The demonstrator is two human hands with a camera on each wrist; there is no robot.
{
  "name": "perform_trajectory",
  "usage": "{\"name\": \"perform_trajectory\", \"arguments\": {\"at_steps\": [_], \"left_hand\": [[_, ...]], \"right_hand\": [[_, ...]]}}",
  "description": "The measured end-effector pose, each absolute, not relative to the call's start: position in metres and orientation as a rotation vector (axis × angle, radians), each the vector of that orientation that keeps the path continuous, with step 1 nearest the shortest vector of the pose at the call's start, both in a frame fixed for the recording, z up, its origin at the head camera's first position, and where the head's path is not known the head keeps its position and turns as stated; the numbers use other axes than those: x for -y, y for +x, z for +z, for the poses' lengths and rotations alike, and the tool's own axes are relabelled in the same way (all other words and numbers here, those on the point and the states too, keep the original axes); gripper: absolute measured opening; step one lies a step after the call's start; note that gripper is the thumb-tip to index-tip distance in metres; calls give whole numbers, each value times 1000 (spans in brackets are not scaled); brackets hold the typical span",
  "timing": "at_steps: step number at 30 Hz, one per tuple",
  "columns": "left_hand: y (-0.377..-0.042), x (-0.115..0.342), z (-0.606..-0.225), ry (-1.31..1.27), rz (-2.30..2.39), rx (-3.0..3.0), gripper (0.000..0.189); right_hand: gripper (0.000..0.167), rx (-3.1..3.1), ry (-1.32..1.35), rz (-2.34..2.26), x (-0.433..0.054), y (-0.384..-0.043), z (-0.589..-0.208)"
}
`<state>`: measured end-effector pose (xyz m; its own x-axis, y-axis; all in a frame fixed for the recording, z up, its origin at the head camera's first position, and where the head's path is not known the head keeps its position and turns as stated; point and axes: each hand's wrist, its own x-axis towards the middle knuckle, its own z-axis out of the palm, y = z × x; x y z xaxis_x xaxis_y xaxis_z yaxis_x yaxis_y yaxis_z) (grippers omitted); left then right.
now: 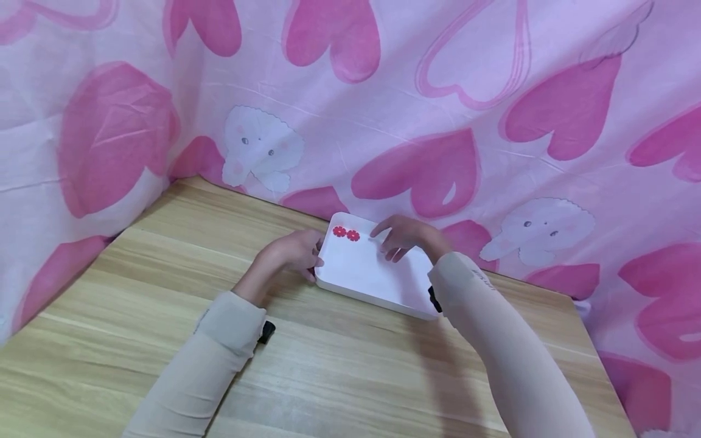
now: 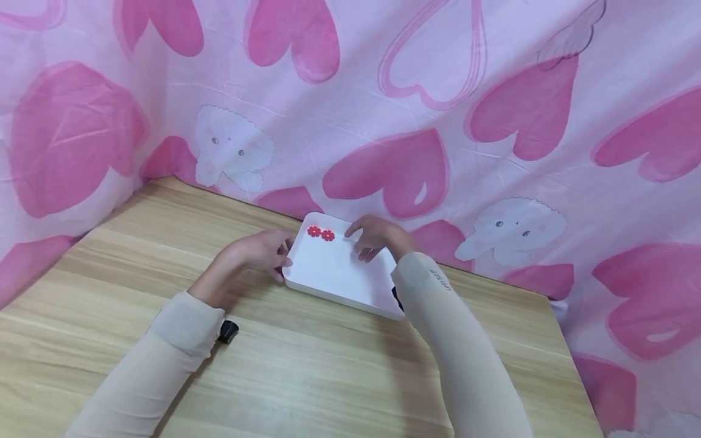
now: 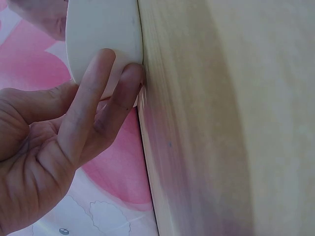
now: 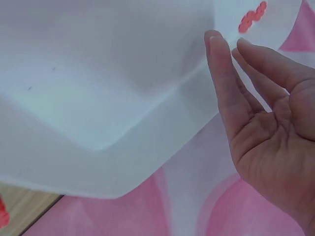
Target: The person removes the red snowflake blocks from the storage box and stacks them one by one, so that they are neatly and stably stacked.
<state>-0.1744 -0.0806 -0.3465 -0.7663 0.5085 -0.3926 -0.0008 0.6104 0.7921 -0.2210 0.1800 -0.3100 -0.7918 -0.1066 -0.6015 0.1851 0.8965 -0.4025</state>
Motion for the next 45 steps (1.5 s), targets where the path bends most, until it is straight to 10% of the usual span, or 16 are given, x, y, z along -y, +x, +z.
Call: {"name": "perform_trajectory", "arguments": {"at_steps": [9,45], "left_hand": [[-174,79,-347,391,1110,-2216,34],[-175,78,-346,380,1096,-2218,33]], "right_hand": [[67,-2340,-23,-485,-162,-228,-318],[18,-2578,-216,-534,-162,-227,-341]]}}
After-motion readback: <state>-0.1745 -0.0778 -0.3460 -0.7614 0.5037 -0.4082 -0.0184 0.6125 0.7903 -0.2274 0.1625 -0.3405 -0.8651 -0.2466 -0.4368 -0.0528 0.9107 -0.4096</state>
